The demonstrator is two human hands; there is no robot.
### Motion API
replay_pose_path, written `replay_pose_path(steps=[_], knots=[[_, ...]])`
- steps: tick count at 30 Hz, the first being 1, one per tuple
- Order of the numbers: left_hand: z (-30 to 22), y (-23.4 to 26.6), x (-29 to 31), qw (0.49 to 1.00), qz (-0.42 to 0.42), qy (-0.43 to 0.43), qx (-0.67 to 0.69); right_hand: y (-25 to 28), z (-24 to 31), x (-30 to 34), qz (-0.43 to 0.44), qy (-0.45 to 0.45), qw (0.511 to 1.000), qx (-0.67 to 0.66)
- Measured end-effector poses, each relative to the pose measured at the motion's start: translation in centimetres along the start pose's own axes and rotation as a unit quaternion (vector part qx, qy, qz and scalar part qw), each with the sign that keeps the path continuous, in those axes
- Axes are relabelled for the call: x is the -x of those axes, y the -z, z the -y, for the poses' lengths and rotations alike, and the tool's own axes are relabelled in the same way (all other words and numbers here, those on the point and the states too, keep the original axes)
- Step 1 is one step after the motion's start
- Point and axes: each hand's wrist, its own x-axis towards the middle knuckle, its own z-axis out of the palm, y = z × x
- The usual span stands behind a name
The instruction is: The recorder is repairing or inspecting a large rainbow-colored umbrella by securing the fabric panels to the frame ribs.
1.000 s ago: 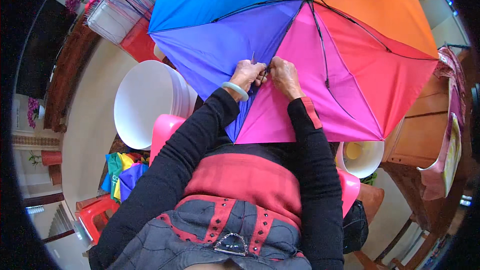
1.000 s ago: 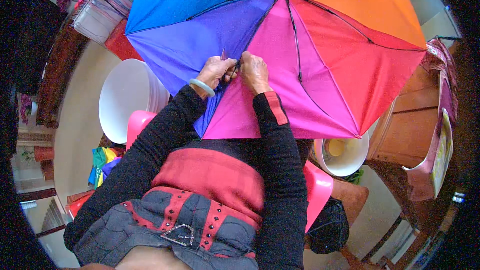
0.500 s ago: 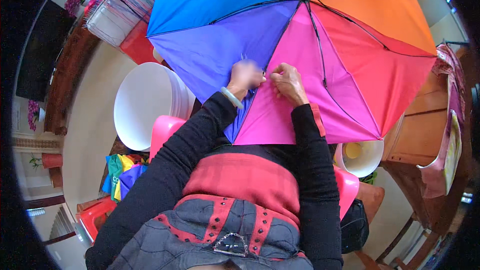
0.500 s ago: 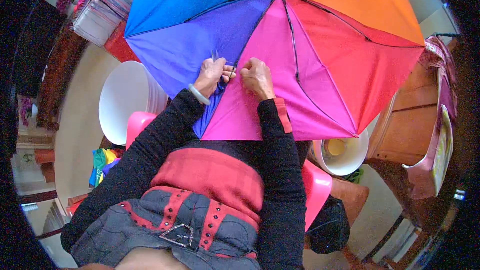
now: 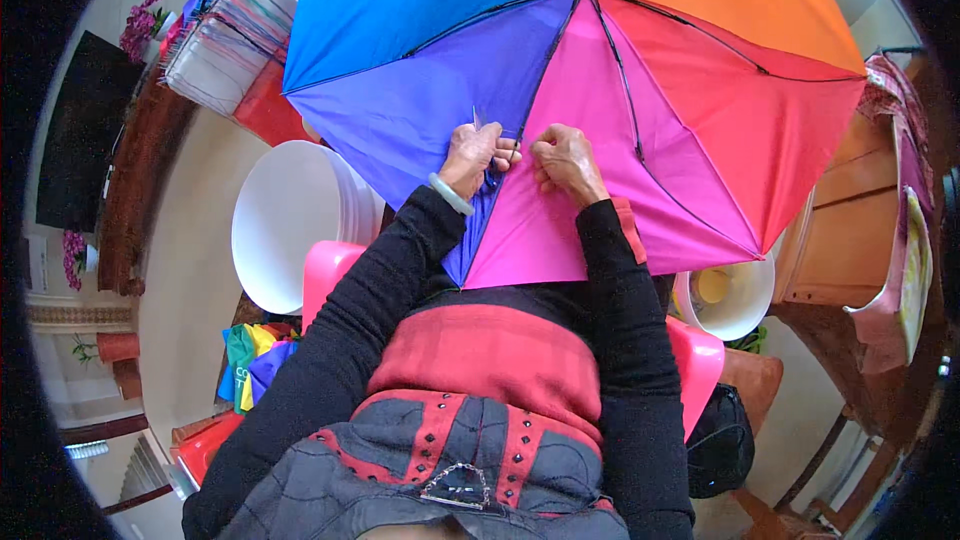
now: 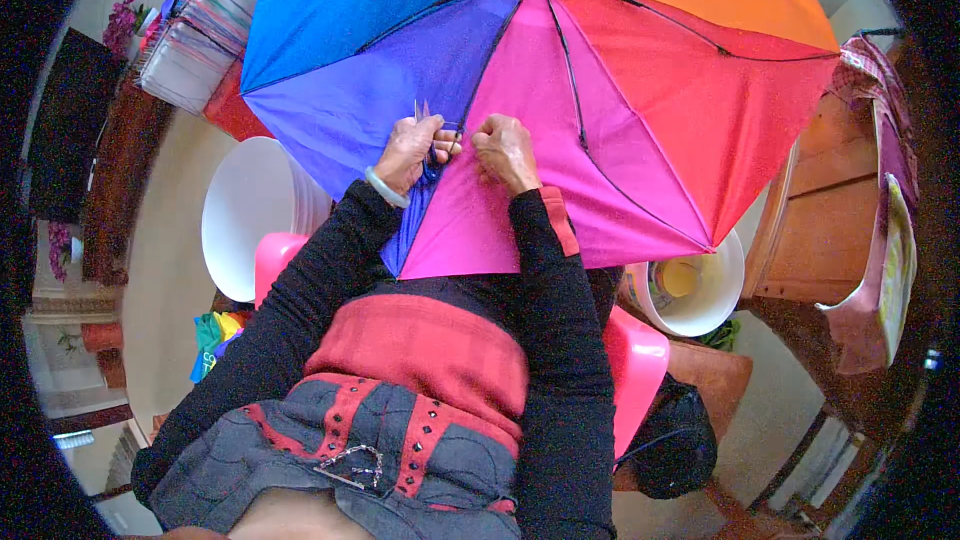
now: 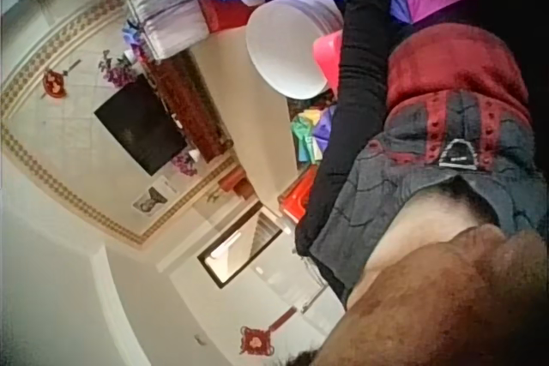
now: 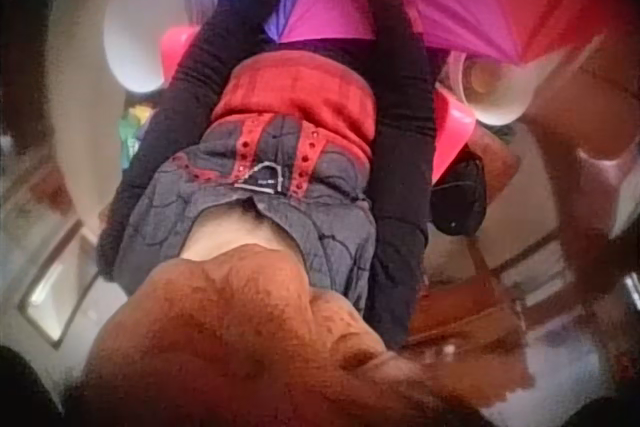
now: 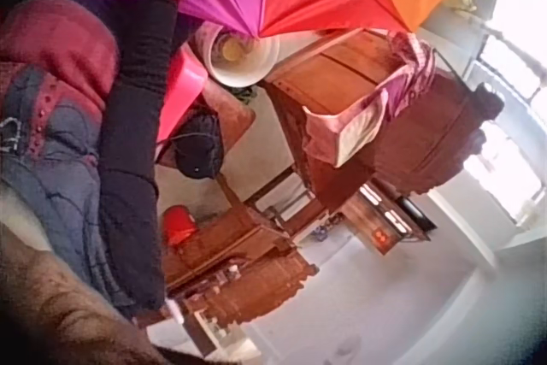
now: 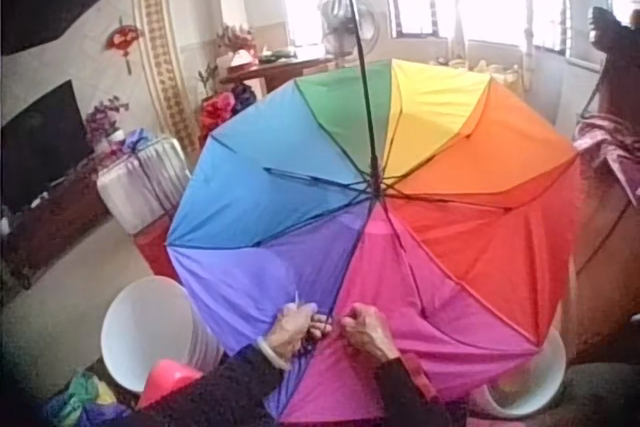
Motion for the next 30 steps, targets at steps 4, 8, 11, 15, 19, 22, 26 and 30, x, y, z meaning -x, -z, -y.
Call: replay_pose_path(steps=[4,8,11,15,19,22,26,30], knots=[[0.0,0.0,-0.1,1.0,0.001,0.004,0.011,0.0,-0.5,-0.4,-0.008,0.046,0.999,0.027],[0.1,0.0,-0.3,1.0,0.0,0.013,0.014,0.3,0.1,0.1,0.004,0.026,1.0,0.016],[0.2,0.2,-0.6,1.0,0.001,0.017,0.014,0.2,0.8,0.5,0.012,0.004,1.0,-0.005],[0.4,0.4,-0.9,1.0,0.017,0.02,0.007,0.3,0.7,0.6,0.01,0.0,1.0,-0.019],[0.5,0.5,-1.2,0.999,0.034,0.023,-0.01,0.2,0.6,0.6,0.01,0.002,1.0,-0.02],[0.5,0.6,-1.1,0.999,0.04,0.021,-0.014,0.2,0.5,0.4,0.011,0.004,1.0,-0.01],[0.2,0.3,-0.8,0.999,0.037,0.013,-0.021,0.1,0.1,0.2,-0.009,0.035,0.999,0.017],[0.0,0.5,-0.8,0.998,0.05,0.012,-0.024,0.0,1.1,0.3,0.014,0.006,1.0,0.025]])
